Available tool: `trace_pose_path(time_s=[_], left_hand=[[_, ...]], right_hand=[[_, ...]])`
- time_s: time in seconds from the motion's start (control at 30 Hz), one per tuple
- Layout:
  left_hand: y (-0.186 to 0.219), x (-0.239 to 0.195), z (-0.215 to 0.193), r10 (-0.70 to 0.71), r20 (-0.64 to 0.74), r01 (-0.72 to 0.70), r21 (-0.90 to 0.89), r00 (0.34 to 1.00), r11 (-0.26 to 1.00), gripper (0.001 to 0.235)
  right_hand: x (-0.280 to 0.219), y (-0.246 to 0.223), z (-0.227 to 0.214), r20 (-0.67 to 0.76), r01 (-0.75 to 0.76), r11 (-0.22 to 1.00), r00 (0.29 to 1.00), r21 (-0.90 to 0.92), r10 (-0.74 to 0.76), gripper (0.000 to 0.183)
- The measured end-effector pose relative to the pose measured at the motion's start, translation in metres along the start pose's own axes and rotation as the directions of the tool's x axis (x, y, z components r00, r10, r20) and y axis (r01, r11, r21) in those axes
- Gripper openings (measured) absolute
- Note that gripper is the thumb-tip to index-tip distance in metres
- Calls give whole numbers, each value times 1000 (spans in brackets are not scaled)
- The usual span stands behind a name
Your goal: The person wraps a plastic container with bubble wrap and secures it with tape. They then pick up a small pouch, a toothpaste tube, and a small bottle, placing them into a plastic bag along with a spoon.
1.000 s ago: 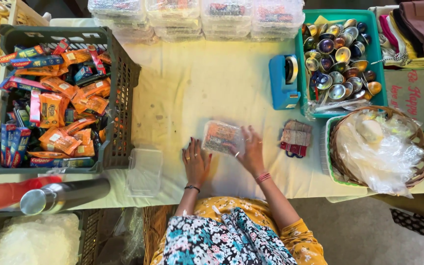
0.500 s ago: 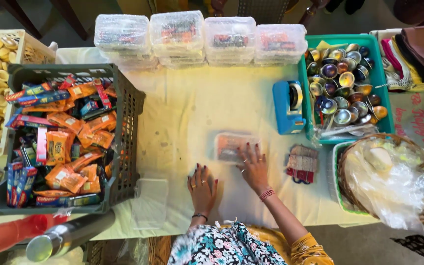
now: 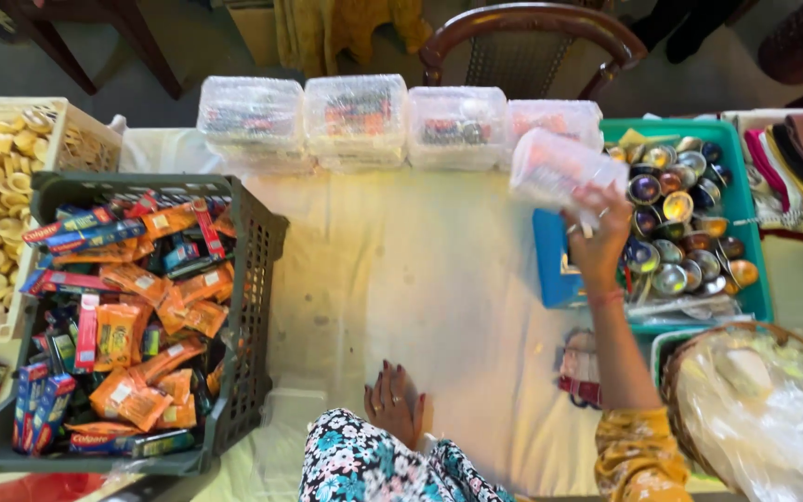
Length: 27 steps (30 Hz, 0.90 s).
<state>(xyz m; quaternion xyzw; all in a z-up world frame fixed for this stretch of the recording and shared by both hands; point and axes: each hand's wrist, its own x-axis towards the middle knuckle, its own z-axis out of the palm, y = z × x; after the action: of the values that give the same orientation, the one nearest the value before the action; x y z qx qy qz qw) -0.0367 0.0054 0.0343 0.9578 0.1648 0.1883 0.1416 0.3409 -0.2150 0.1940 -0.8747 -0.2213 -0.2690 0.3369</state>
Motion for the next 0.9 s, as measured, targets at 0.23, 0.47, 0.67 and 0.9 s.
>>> trace_pose_path(time_s=[0.23,0.47,0.67,0.9], left_hand=[[-1,-8,12,-79,-1,79,23,997,997,71],[-6,-6,7,-90,176,105,-79,980,991,80],[-11,-5,11,-55,72,60,-66,996,996,76],[-13,-17,18,-68,79,75,-84,995,994,80]], right_hand=[[93,49,31,106,115,990,987,79,-123,32],[88,95,70,200,2,998,980,70,-16,26],[6,19,82,-64,25,989,997,-145,-35,61],[-214,-62,66,480,-177,977,872,118,100,53]])
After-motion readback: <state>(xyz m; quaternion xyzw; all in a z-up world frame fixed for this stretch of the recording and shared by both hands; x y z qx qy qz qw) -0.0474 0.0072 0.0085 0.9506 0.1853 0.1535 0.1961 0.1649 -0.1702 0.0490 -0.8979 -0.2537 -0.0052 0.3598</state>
